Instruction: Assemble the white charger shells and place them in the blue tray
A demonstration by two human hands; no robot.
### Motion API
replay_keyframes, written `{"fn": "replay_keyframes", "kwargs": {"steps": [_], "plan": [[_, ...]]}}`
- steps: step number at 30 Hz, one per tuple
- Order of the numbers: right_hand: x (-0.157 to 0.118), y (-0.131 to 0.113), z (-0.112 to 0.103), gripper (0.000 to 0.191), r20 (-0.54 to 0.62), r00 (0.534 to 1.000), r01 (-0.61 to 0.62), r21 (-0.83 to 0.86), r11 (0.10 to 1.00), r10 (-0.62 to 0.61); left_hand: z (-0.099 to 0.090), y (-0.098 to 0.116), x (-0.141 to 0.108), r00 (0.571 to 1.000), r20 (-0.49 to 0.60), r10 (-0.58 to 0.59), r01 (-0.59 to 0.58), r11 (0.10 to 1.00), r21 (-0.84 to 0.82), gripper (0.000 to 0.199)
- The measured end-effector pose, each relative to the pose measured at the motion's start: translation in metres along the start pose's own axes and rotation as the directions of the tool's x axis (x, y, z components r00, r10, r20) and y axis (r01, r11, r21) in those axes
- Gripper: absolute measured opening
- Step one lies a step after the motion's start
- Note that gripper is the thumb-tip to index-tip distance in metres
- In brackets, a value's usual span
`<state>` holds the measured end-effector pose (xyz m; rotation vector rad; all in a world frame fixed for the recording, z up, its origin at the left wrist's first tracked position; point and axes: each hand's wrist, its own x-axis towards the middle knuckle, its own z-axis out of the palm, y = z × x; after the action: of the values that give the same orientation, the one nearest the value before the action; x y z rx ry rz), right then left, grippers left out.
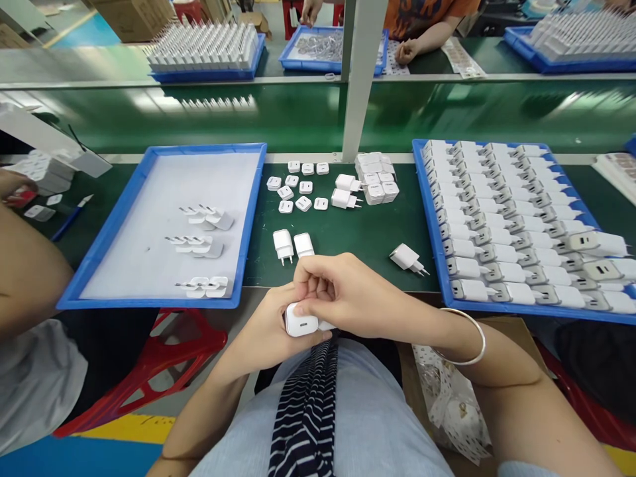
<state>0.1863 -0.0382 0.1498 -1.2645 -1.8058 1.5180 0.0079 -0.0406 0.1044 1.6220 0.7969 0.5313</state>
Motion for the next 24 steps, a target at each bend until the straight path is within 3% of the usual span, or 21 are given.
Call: {"fn": "replay_keyframes", "kwargs": {"steps": [4,9,13,16,20,24], "plan": [[0.002,0.002,-0.003,0.012,0.037,0.999,-0.035,-0.11,0.993,0.039,0.002,-0.002,0.001,1.0,0.016,0.014,-0.014,1.0,0.004,0.017],[0.002,0.012,-0.002,0.026,-0.115,0.992,-0.082,-0.284,0.955,0.051,0.003,-0.005,0.004,0.999,0.001,0.053,-0.053,0.998,-0.043,0.033],[0.001,0.023,-0.001,0.026,-0.038,0.998,-0.041,0.026,0.999,0.042,0.001,-0.009,0.003,0.997,-0.038,0.07,-0.073,0.995,-0.075,0.038],[0.001,0.028,-0.001,0.028,0.048,0.998,-0.059,0.252,0.966,0.048,0.0,-0.011,0.001,0.998,-0.037,0.057,-0.059,0.996,-0.069,0.039],[0.002,0.028,0.001,0.033,0.046,0.997,-0.077,0.287,0.955,0.067,-0.002,-0.009,0.002,0.999,-0.033,0.042,-0.042,0.999,-0.019,0.038],[0.001,0.027,0.003,0.038,-0.064,0.997,-0.036,0.182,0.983,0.048,-0.003,0.0,0.002,0.998,-0.058,0.032,-0.03,0.999,0.029,0.04]]}}
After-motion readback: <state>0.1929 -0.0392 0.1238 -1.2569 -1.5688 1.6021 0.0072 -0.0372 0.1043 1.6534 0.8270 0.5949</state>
